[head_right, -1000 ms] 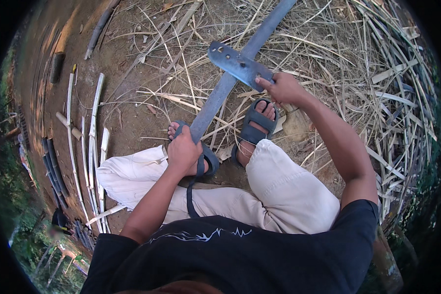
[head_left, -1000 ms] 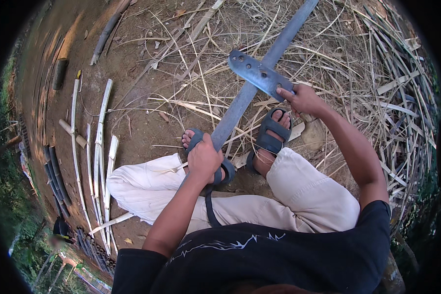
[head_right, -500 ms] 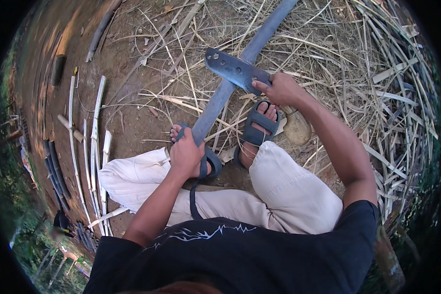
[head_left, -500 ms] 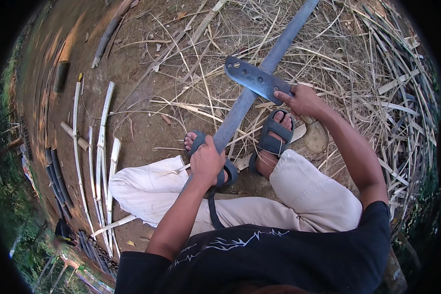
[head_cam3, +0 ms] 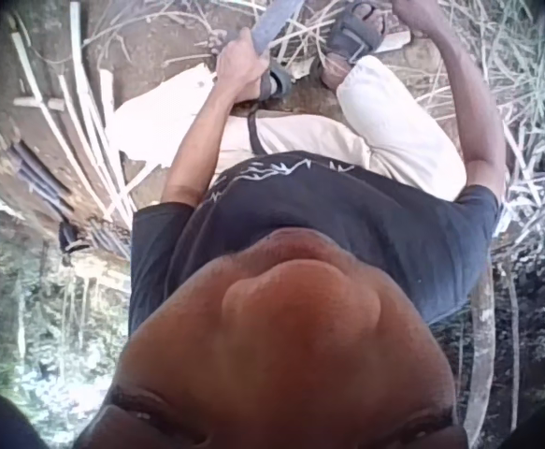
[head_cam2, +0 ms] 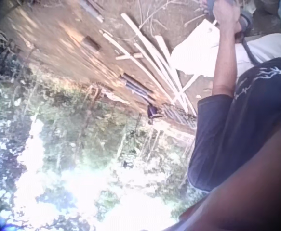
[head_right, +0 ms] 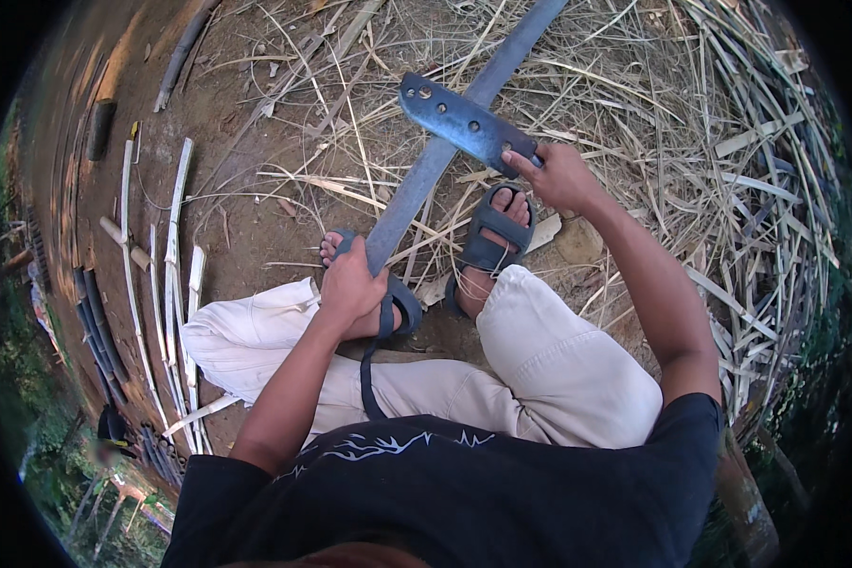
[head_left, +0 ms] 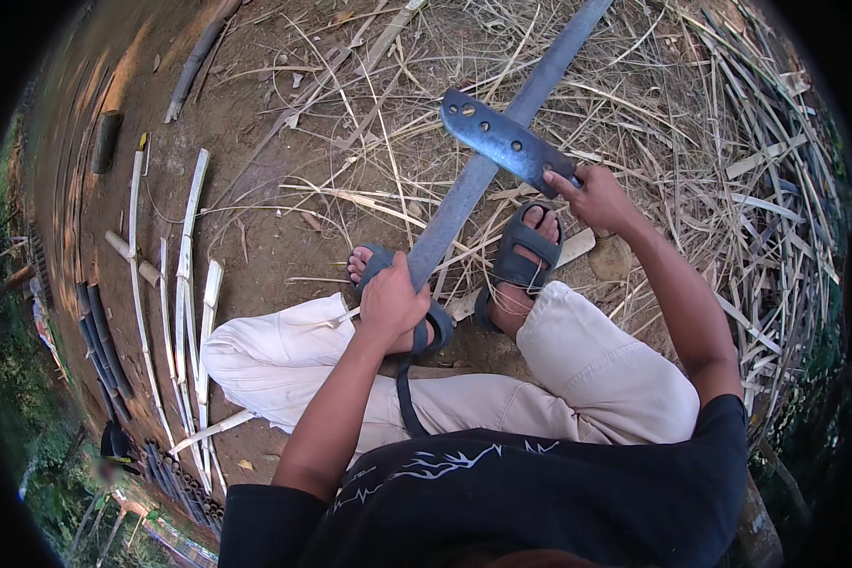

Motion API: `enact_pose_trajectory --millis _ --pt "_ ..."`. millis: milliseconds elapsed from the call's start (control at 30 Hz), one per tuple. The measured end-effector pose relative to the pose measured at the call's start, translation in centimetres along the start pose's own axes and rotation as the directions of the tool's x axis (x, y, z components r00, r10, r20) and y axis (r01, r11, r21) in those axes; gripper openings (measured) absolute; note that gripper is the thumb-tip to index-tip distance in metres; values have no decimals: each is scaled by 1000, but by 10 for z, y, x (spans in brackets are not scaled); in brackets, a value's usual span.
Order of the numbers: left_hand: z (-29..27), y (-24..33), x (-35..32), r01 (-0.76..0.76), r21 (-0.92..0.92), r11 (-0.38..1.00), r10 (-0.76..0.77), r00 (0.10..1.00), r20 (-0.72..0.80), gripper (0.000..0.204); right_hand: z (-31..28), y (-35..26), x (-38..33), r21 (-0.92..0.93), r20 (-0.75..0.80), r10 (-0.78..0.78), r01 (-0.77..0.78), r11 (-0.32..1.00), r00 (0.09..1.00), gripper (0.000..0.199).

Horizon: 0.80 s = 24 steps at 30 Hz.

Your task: The person shaves a long strip of bamboo using a large knife while sitting on the ground, then handles a thicker piece of bamboo pole and places strips of bamboo on the ground.

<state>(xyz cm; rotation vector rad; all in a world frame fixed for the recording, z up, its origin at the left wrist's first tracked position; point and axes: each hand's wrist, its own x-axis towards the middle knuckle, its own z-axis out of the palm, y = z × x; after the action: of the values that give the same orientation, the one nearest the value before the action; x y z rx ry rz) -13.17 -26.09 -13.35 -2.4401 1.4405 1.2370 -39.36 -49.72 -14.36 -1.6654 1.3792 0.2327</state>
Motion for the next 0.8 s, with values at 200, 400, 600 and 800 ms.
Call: enact_pose_trajectory --millis 200,400,600,800 --pt "-2 -5 7 -65 -100 993 70 997 44 45 -35 39 36 214 -151 152 -117 970 977 59" --pt "1 -16 3 -43 -213 976 67 992 107 41 -16 33 15 200 -145 125 -95 975 981 62" --pt "0 -15 6 -51 -258 965 78 993 94 38 1 24 14 203 0 106 -103 974 994 63" --pt "3 -16 5 -98 -214 972 111 993 47 43 -3 -6 16 68 -23 31 -29 997 999 60"
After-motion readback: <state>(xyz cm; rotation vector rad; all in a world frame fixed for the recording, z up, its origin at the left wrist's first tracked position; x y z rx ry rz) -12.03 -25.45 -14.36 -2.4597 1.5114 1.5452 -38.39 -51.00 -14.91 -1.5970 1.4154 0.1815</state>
